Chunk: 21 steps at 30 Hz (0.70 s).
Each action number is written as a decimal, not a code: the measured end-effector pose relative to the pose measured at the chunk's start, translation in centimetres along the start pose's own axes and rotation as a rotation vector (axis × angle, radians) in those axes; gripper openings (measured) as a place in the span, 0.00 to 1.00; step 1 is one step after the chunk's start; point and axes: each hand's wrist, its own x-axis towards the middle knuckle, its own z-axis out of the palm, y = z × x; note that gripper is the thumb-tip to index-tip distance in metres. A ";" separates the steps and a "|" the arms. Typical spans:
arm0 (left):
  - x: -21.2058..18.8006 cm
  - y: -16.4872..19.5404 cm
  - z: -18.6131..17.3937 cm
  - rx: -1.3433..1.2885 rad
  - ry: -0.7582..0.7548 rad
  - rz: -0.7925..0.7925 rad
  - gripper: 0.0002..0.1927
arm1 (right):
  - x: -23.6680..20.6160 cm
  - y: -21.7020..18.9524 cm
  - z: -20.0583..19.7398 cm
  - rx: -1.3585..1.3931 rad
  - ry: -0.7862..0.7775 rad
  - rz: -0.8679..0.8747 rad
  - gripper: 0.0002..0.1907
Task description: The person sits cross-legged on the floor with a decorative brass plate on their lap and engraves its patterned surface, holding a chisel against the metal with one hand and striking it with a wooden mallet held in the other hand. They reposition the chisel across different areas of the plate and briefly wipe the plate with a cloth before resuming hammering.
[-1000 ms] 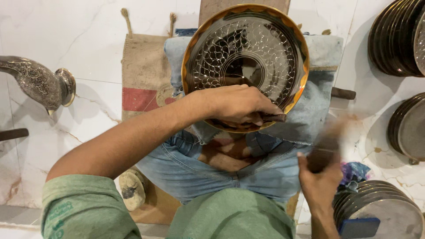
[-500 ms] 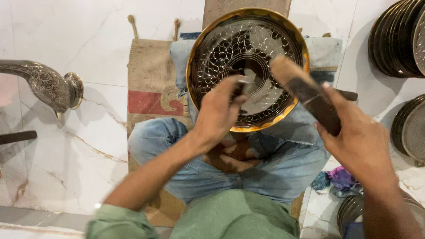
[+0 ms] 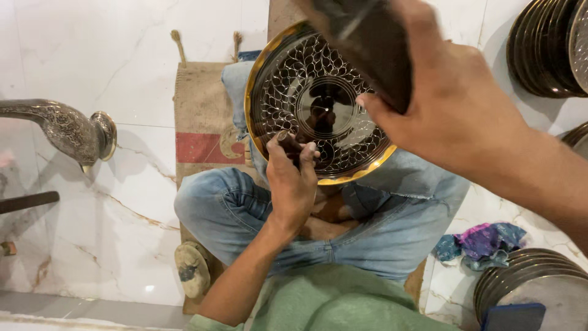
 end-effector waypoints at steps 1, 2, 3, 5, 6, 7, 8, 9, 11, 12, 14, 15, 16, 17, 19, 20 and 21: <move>0.0 0.0 -0.1 -0.009 0.008 0.024 0.14 | 0.2 0.1 -0.1 -0.111 -0.106 -0.022 0.41; 0.0 0.1 -0.1 0.063 -0.011 0.043 0.14 | 0.3 0.2 -0.2 -0.223 -0.214 -0.044 0.42; 0.1 0.1 -0.2 0.132 -0.029 0.064 0.14 | 0.4 0.2 -0.3 -0.280 -0.251 -0.053 0.42; 0.4 0.2 -0.3 0.164 -0.070 0.067 0.14 | 0.3 0.2 -0.6 -0.399 -0.325 -0.076 0.42; 0.6 0.3 -0.3 0.130 -0.092 0.040 0.15 | 0.0 0.1 -0.9 -0.406 -0.367 -0.030 0.44; 0.8 0.3 -0.4 0.096 -0.112 0.011 0.15 | -0.2 0.1 -1.0 -0.412 -0.409 0.014 0.46; 1.0 0.4 -0.2 0.112 -0.114 0.069 0.16 | -0.6 0.2 -1.2 -0.423 -0.440 0.056 0.48; 1.3 0.5 -0.1 0.131 -0.114 0.132 0.17 | -1.0 0.3 -1.3 -0.445 -0.418 0.086 0.46; 1.8 0.7 -0.4 0.158 -0.173 0.191 0.19 | -1.9 0.8 -0.9 -0.469 -0.391 0.156 0.43; 2.1 0.6 -0.6 0.159 -0.228 0.198 0.19 | -2.8 1.2 -0.7 -0.480 -0.399 0.139 0.44; 3.3 0.5 -0.8 0.144 -0.350 0.230 0.20 | -4.3 2.2 0.3 -0.516 -0.402 0.106 0.47; 3.8 0.4 -0.9 0.131 -0.423 0.245 0.20 | -5.2 2.8 1.0 -0.328 -0.288 0.172 0.45; 4.1 0.3 -0.9 0.118 -0.499 0.251 0.20 | -6.1 3.4 1.9 -0.136 -0.181 0.238 0.42; 4.5 0.2 -0.8 0.078 -0.558 0.299 0.20 | -7.1 3.8 2.7 0.052 -0.070 0.305 0.40; 5.7 0.0 -0.7 0.003 -0.658 0.395 0.18 | -9.6 4.1 4.2 -0.263 -0.269 0.363 0.43; 6.0 -0.1 -0.5 0.038 -0.720 0.416 0.18 | -11.4 3.9 4.8 -0.420 -0.369 0.393 0.44; 6.5 -0.1 -0.3 0.071 -0.784 0.440 0.18 | -12.8 3.4 6.1 -0.149 -0.145 0.477 0.42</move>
